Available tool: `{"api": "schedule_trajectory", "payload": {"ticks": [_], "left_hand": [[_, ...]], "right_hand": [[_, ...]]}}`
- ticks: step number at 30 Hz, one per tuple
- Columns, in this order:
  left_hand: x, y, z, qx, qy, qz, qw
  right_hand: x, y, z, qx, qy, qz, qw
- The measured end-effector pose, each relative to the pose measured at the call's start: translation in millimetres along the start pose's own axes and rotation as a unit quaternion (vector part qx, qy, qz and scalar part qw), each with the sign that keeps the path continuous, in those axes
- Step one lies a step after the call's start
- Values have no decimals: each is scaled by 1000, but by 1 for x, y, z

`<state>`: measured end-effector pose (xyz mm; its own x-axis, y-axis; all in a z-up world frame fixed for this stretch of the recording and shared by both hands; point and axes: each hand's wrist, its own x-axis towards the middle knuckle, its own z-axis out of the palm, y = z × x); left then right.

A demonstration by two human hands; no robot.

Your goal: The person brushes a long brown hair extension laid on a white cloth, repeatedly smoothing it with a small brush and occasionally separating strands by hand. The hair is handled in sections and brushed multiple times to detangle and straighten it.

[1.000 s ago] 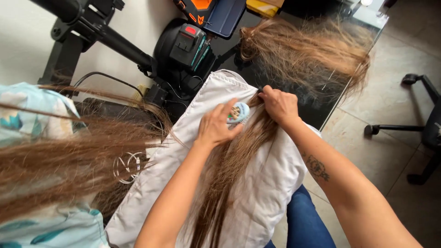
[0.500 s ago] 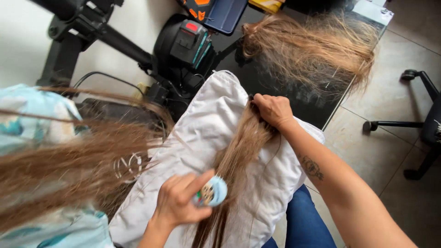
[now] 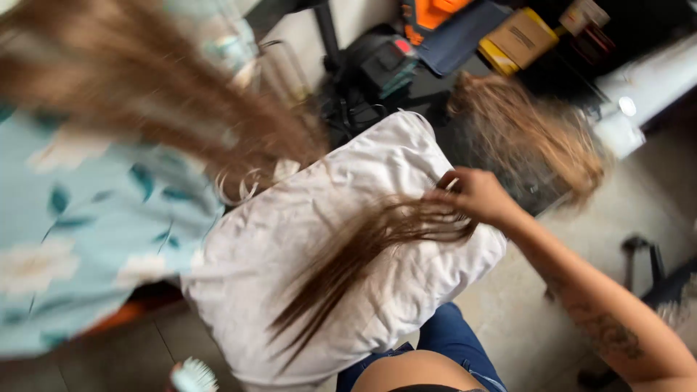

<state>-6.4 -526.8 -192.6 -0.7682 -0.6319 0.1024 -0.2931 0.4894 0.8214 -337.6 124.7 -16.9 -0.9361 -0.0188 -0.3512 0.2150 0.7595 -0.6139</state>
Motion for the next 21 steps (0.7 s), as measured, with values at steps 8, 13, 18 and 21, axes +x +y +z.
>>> {"api": "schedule_trajectory", "payload": {"ticks": [8, 13, 18, 21], "left_hand": [[-109, 232, -5, -124, 328, -8, 936], [-128, 294, -95, -167, 433, 137, 875], [-145, 329, -100, -192, 443, 74, 872], [-134, 324, -58, -198, 389, 43, 899]], "right_hand": [[-128, -311, 14, 426, -406, -164, 792], [-224, -423, 5, 704, -480, -248, 461], [-175, -365, -15, 717, -285, -238, 591], [-108, -269, 13, 699, -205, -180, 661]]}}
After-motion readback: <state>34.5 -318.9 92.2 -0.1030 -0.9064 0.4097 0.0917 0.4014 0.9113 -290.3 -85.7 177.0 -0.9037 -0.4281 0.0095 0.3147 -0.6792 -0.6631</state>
